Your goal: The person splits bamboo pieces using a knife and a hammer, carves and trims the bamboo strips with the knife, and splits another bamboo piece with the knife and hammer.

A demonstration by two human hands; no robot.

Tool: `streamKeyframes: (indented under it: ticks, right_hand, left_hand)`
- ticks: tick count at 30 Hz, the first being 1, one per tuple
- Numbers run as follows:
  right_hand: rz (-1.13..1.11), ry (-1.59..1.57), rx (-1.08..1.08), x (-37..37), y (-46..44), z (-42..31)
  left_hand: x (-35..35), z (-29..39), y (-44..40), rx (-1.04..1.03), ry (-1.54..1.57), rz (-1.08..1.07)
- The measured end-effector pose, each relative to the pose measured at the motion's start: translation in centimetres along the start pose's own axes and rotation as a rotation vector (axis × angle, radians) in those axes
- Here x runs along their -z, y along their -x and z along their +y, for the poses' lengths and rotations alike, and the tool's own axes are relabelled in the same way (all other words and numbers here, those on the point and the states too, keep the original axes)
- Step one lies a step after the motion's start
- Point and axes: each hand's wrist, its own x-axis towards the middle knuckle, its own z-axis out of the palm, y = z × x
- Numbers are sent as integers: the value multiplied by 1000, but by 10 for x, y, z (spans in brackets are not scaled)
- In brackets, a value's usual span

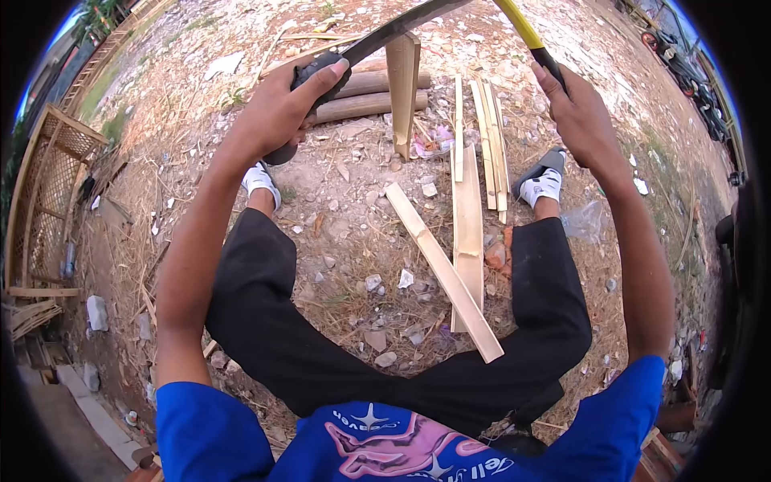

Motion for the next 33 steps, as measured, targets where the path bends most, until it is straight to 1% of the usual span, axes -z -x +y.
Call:
streamKeyframes:
  ticks: [1,5,8,9,10,12,13,15,16,19,20,21,22,23,24,25,26,29,30,32,33]
  right_hand:
    - [-19,-28,-33,7,-2,-8]
    - [39,-212,9,22,-7,-15]
    - [25,-124,61,3,11,-10]
    - [-60,-13,49,1,13,-6]
    - [-44,-49,80,-5,15,-5]
    - [-54,-53,1,10,13,-15]
    - [-3,-134,59,19,8,-19]
    - [41,-400,137,41,-1,-25]
    - [34,-582,163,49,-5,-25]
    - [184,-679,286,50,-12,-22]
    - [204,-726,240,26,-7,-24]
    - [95,-589,102,11,-5,-11]
    - [42,-83,152,-1,1,-13]
    - [-125,78,43,-12,4,-9]
    - [-148,68,7,-17,5,-10]
    - [-121,27,1,-15,6,-11]
    - [-103,-12,11,-13,4,-13]
    - [5,-276,51,9,6,-31]
    - [-32,-395,-18,21,12,-42]
    - [-78,-461,-53,28,17,-34]
    - [-64,-380,-25,22,23,-34]
  left_hand:
    - [-1,0,2,-7,-5,-7]
    - [-7,3,3,-46,10,-26]
    - [-8,-1,-2,-53,35,-33]
    - [-6,-2,-4,-54,41,-32]
    - [-5,-3,-4,-52,48,-33]
    - [-3,-5,-7,-49,57,-39]
    - [-3,-4,-5,-48,63,-27]
    - [-5,-2,-2,-46,75,-15]
    - [-6,-5,-3,-40,63,-11]
    - [-6,-7,-6,-40,50,-7]
    - [-6,-8,-6,-38,44,-11]
    - [-6,-8,-7,-40,38,-14]
    - [-6,-7,-6,-42,30,-18]
    - [-5,-4,-4,-54,-1,-31]
    - [-7,0,-2,-64,-37,-53]
    - [-9,5,-1,-81,-70,-71]
    - [-14,10,1,-74,-120,-27]
    - [-13,9,-5,-67,-101,-52]
    - [-12,10,-6,-55,-91,-50]
    - [-10,7,-10,-43,-73,-44]
    - [-8,3,-12,-40,-64,-40]
